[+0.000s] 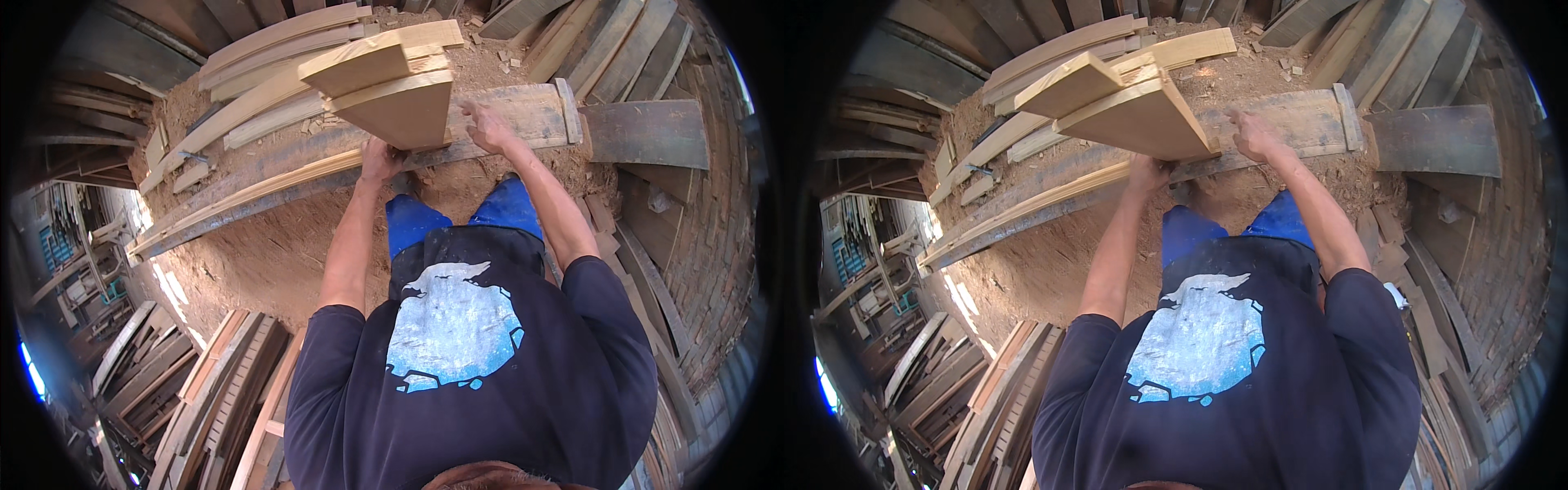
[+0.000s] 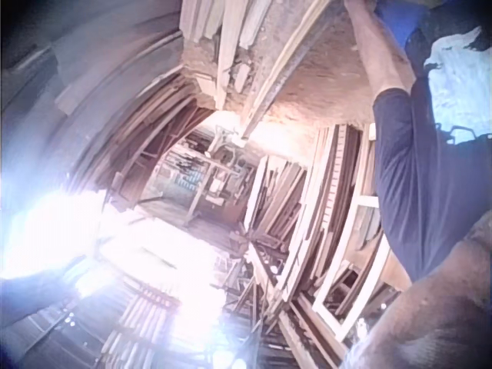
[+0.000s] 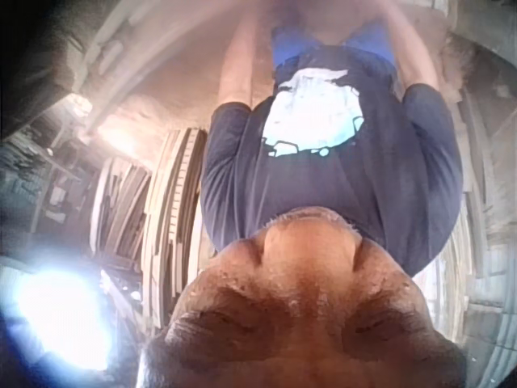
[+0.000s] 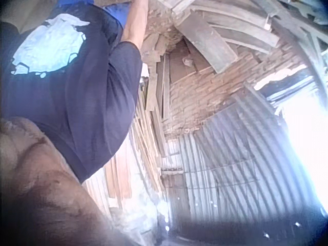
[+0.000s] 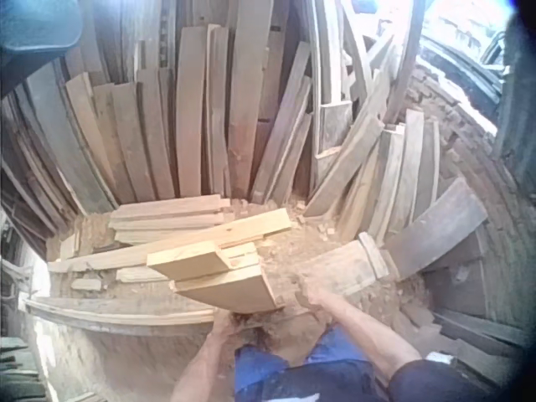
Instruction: The person uses a chisel and mallet to carve a groove into a wooden plank. They repeatedly strike the chisel, clear wood shavings, and inspect the groove by inserting a smaller piece of wood to check the fit.
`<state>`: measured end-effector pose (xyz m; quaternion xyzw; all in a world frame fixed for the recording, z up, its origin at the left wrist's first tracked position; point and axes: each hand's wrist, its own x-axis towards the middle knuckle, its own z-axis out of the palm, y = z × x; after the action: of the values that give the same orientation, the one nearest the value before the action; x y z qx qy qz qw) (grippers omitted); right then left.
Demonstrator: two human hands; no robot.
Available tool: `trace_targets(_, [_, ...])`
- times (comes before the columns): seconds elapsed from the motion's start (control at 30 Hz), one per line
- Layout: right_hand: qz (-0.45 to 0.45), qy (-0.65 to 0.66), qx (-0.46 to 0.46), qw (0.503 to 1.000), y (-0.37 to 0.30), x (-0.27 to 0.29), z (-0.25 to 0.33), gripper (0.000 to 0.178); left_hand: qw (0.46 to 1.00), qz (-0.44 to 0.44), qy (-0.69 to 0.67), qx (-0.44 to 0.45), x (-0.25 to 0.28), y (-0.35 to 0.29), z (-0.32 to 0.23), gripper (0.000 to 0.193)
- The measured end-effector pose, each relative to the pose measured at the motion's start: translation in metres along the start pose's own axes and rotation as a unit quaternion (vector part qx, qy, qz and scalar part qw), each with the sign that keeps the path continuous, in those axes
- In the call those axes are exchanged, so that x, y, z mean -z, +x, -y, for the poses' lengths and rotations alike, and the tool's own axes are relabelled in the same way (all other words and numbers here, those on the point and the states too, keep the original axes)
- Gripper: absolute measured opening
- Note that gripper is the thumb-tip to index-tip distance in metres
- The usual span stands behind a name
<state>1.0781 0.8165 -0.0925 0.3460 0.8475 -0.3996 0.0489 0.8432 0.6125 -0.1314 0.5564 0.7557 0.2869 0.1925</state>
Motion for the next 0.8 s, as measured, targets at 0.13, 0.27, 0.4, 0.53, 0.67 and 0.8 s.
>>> trace_targets(0.13, [-0.042,0.045,-0.033,0.998,-0.022,0.005,-0.019,0.057,0.999,0.022,0.021,-0.02,0.006,0.007,-0.01,0.032])
trace_targets(0.27, [-0.03,0.025,-0.017,0.999,-0.03,-0.005,-0.019,0.054,0.998,0.006,0.032,-0.059,0.003,0.009,-0.003,0.033])
trace_targets(0.4, [-0.046,0.045,0.0,0.998,-0.03,-0.006,-0.002,0.055,0.998,-0.012,-0.021,-0.053,0.001,0.007,-0.003,0.032])
trace_targets(0.53, [-0.043,0.049,0.042,0.997,-0.037,0.013,0.046,0.06,0.997,0.037,-0.071,0.006,-0.001,0.001,0.012,0.031])
trace_targets(0.67, [-0.027,0.032,0.09,0.995,-0.037,0.021,0.084,0.066,0.994,0.063,-0.048,-0.073,0.012,0.009,0.021,0.032])
trace_targets(0.8, [-0.004,0.072,0.059,0.996,-0.028,0.008,0.086,0.054,0.99,0.128,-0.032,-0.053,0.023,0.017,0.018,0.033])
